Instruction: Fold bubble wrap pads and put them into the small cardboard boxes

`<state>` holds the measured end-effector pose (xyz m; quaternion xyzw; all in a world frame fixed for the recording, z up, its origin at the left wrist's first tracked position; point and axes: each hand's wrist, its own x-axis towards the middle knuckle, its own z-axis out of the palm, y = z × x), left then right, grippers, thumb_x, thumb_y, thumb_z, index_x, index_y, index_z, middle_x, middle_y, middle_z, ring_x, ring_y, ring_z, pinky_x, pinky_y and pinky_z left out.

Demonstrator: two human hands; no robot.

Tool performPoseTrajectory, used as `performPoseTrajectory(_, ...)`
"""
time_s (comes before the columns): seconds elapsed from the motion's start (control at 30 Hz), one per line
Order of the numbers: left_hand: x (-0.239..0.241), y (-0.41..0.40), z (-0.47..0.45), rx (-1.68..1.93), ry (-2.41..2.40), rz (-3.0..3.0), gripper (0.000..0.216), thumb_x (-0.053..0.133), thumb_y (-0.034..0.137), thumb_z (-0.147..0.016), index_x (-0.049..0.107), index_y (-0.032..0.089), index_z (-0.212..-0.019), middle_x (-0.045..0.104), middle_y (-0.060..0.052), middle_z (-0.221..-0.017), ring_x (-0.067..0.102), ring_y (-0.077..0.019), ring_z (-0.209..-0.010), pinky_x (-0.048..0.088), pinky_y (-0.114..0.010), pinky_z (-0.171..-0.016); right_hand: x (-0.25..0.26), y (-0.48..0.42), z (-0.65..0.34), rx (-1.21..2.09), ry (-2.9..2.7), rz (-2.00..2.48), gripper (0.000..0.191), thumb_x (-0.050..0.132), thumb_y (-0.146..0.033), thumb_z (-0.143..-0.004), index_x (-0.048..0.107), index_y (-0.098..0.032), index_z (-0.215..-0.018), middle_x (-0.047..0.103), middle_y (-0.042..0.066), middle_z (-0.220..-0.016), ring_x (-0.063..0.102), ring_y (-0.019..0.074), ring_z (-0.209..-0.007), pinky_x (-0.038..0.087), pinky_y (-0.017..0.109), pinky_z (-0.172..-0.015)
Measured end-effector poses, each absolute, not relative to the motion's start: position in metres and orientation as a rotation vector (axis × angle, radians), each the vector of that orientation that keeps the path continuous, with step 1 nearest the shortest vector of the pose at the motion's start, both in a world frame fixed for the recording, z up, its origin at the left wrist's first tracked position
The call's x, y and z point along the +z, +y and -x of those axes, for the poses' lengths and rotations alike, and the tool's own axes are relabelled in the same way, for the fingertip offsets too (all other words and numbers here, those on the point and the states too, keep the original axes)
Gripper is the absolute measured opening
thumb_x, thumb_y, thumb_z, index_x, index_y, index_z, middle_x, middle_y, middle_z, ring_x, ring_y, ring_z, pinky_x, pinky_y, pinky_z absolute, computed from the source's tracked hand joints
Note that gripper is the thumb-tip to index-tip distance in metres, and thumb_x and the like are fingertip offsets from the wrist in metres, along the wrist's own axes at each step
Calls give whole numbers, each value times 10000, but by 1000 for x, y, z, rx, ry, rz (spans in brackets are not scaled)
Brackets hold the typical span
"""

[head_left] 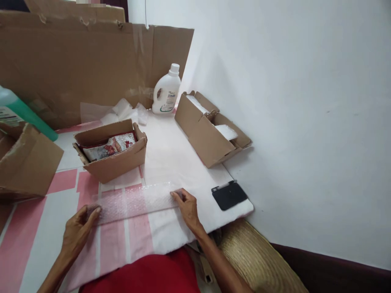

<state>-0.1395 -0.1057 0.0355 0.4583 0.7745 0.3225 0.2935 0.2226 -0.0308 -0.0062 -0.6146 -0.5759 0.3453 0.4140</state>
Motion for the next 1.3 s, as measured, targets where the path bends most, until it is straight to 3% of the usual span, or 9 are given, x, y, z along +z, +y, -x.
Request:
performPoseTrajectory(0.13,29,-98,127,807,2231,-1318,370,584,604,-796,643,239,-787,672,28,-691,622,-178,-650,495,-279,-660,-13,-24,-210,765,-1462,1572,408,614,-505,-924,530,-207,-657,538,-25,-670,477,143,-652,378,266,-637)
performPoseTrajectory(0.27,28,-96,120,767,2291,-1360,329,524,561,-844,614,248,-791,671,28,-707,628,-181,-667,465,-282,-660,-12,-20,-203,591,-1553,1634,441,544,-522,-971,507,-214,-658,557,-20,-672,467,141,-628,370,274,-643)
performPoseTrajectory(0.6,32,-97,109,732,2396,-1468,310,459,508,-912,589,238,-837,639,0,-743,601,-191,-692,434,-302,-683,-7,-13,-194,338,-1666,1709,465,446,-558,-1031,613,-216,-763,668,33,-750,577,192,-712,400,286,-685)
performPoseTrajectory(0.83,18,-96,106,633,2491,-1561,404,374,501,-985,644,202,-952,714,-85,-927,683,-265,-944,486,-343,-754,-25,-4,-192,211,-1771,1807,506,392,-543,-1056,640,-221,-756,658,31,-692,569,187,-668,364,270,-626)
performPoseTrajectory(0.93,19,-97,106,683,2495,-1578,433,391,502,-995,645,175,-1124,717,-123,-1090,681,-293,-1036,520,-387,-812,-24,-1,-192,195,-1748,1817,500,382,-557,-1055,662,-210,-829,661,51,-711,580,208,-685,410,289,-644)
performPoseTrajectory(1.03,25,-99,100,840,2597,-1598,546,483,492,-973,520,149,-1397,614,-192,-1349,606,-355,-1225,514,-490,-945,-9,-9,-188,60,-1677,1799,505,412,-558,-1044,652,-127,-1156,709,164,-982,634,289,-933,498,401,-812)
performPoseTrajectory(1.13,19,-101,79,946,2514,-1965,710,544,388,-955,296,167,-1583,404,-220,-1583,376,-402,-1466,373,-597,-1131,10,-32,-166,-32,-1783,1588,664,468,-532,-1028,426,-50,-1483,584,275,-1366,506,377,-1310,417,552,-1069)
performPoseTrajectory(1.23,-4,-101,48,788,1941,-2523,757,458,267,-956,138,188,-1638,385,-178,-1621,310,-343,-1522,299,-545,-1203,14,-58,-132,200,-2189,1184,865,469,-626,-992,239,-55,-1600,451,235,-1554,368,350,-1474,328,515,-1202)
performPoseTrajectory(1.3,-22,-101,34,681,1760,-2669,776,419,227,-932,107,158,-1640,411,-179,-1608,303,-331,-1528,273,-518,-1219,6,-69,-116,363,-2377,1076,954,464,-698,-961,201,-55,-1615,376,207,-1618,328,331,-1509,299,490,-1235)
